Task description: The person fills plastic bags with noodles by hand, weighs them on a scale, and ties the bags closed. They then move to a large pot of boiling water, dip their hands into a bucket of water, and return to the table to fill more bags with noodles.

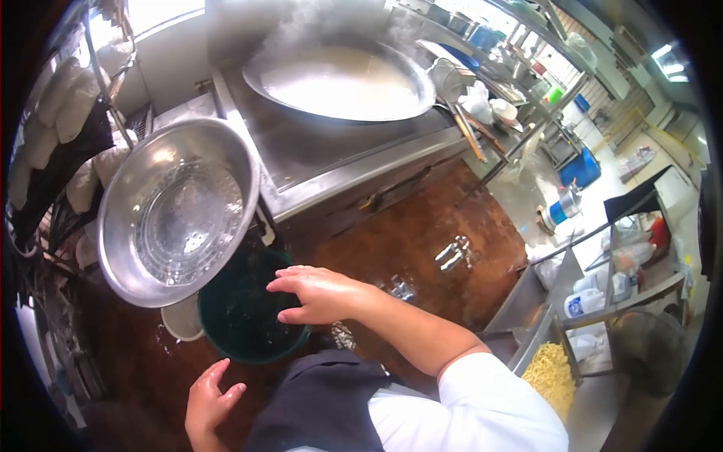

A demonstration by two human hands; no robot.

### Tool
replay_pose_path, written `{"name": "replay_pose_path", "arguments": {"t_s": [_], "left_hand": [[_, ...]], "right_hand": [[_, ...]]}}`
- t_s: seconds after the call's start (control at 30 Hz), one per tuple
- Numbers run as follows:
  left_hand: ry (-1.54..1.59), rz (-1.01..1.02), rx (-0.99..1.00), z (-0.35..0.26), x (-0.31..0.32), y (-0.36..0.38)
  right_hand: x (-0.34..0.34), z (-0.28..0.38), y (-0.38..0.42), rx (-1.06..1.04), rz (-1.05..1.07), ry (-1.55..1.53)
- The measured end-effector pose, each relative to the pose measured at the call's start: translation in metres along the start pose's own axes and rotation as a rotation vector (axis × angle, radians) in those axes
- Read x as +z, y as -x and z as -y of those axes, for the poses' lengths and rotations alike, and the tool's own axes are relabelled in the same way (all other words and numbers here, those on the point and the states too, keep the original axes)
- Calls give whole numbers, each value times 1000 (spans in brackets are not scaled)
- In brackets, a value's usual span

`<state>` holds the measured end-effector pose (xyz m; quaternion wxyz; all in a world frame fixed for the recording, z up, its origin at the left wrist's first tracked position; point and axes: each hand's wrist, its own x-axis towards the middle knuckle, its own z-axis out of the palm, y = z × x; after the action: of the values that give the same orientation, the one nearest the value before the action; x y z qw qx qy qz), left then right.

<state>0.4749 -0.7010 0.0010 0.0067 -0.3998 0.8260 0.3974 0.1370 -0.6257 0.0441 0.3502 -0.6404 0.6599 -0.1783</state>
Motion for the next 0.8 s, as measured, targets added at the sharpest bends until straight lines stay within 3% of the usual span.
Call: {"name": "replay_pose_path", "arguments": {"t_s": [0.3, 0.47, 0.67, 0.8], "left_hand": [[-27, 4, 26, -20, 2, -21], [3, 13, 69, -3, 0, -16], [-20, 92, 116, 21, -6, -2], [-62, 83, 99, 23, -11, 1]], "right_hand": [[-16, -24, 21, 54, -55, -26], [-1, -1, 24, 79, -7, -20], [31, 26, 38, 71, -120, 27], [36, 18, 54, 154, 4, -34]]}}
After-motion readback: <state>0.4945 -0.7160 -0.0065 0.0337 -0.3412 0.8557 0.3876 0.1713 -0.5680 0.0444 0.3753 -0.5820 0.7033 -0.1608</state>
